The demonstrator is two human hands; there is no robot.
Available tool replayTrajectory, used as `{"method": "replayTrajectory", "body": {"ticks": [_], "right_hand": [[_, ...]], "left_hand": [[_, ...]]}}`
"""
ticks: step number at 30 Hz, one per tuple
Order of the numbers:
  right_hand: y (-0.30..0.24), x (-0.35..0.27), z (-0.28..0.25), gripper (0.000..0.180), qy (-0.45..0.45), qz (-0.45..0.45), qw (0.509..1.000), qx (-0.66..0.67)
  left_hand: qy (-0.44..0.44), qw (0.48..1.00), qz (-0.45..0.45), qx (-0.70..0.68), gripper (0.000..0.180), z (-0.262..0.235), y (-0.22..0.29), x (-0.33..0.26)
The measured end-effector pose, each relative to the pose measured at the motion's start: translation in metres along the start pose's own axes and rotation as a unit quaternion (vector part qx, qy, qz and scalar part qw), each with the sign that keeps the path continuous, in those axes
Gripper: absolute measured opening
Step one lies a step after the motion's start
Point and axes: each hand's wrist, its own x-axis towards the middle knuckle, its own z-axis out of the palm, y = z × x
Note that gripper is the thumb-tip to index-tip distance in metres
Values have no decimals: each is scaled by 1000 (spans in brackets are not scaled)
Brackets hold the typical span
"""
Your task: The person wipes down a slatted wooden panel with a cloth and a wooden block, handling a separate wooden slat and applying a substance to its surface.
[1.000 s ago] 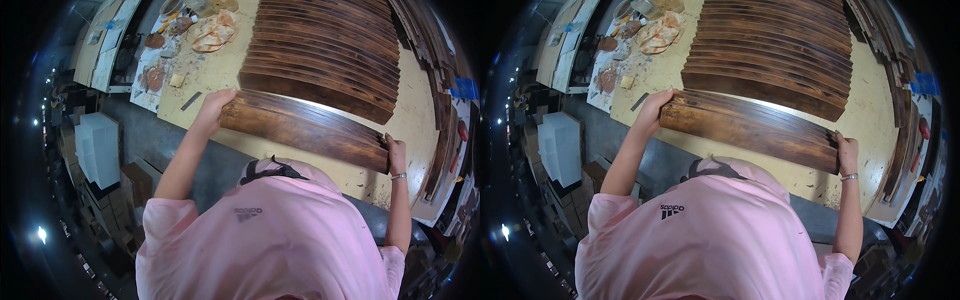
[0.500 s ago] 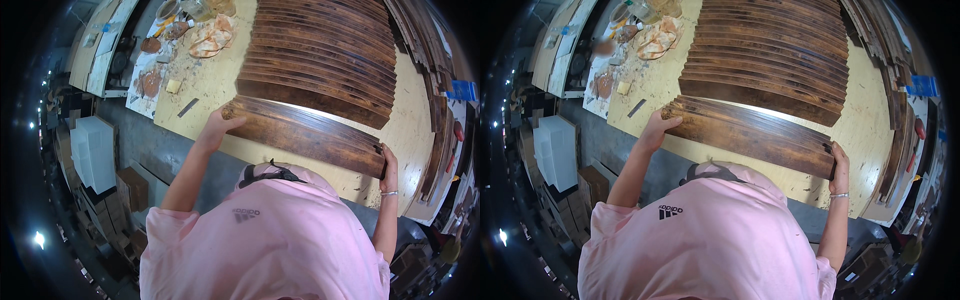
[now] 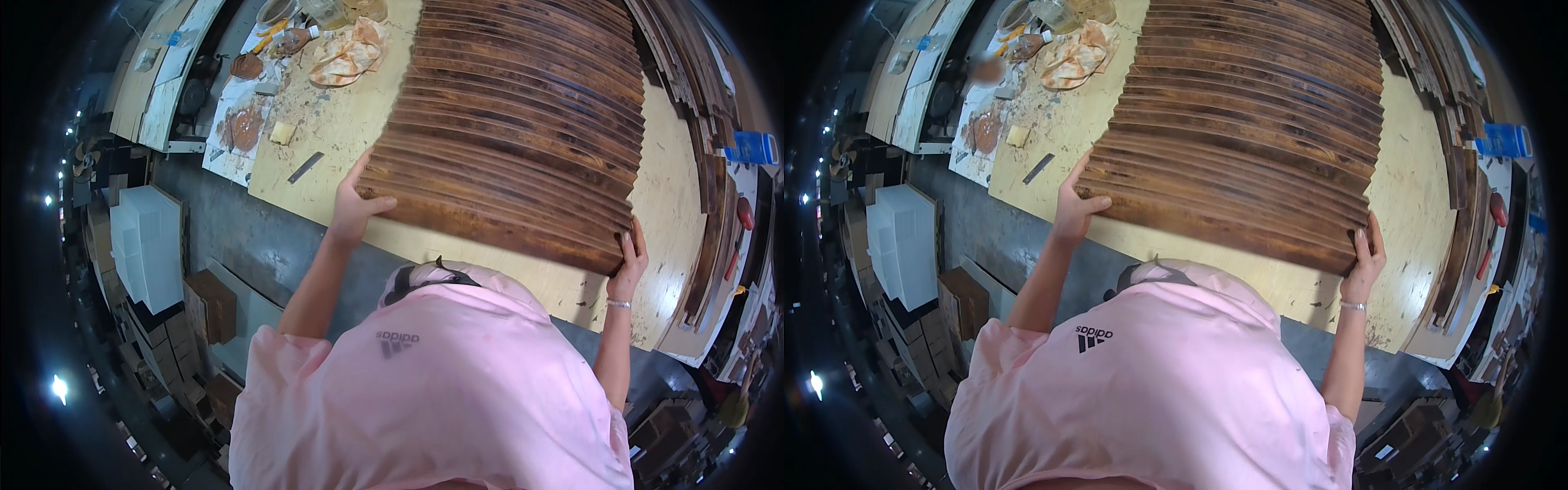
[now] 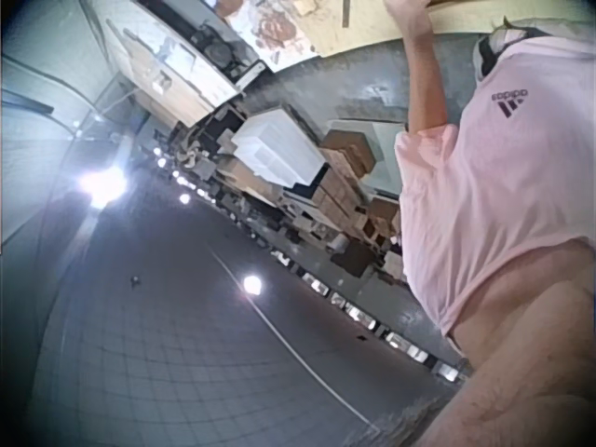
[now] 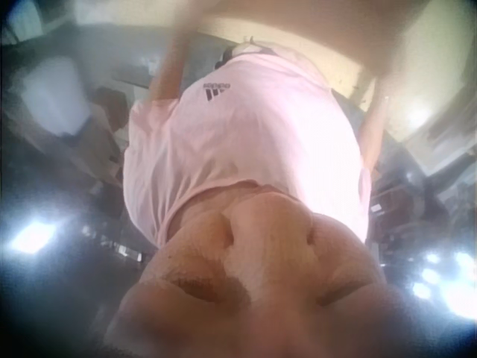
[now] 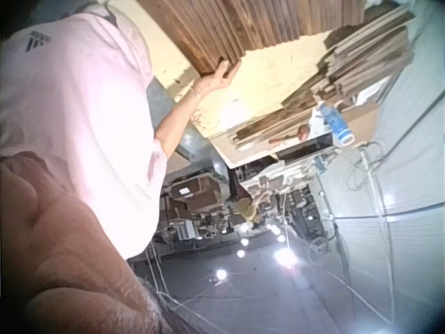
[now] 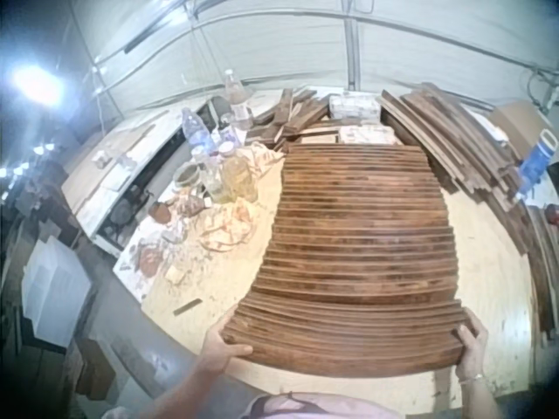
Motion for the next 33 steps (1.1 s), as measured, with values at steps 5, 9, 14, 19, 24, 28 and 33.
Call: {"method": "replayTrajectory", "body": {"ticks": [5,9,14,19,24,28,33], "right_hand": [[49,28,12,54,19,-124,990,-59],[56,21,11,49,41,-169,961,-215],[65,13,4,52,82,-158,943,-282],[5,-16,65,65,28,-298,827,-476],[-10,-20,154,75,-91,-338,789,-505],[-12,-16,180,80,-114,-306,750,-575],[-12,-12,185,85,-120,-303,726,-606]], "left_hand": [[-40,980,13,196,109,-3,2,15],[-38,953,22,298,115,-8,-7,11],[-33,953,55,297,112,-9,-13,6],[67,981,96,157,88,-34,-13,2],[244,923,136,263,59,-127,0,52],[308,782,135,524,52,-176,34,80],[335,640,149,675,46,-192,24,105]]}}
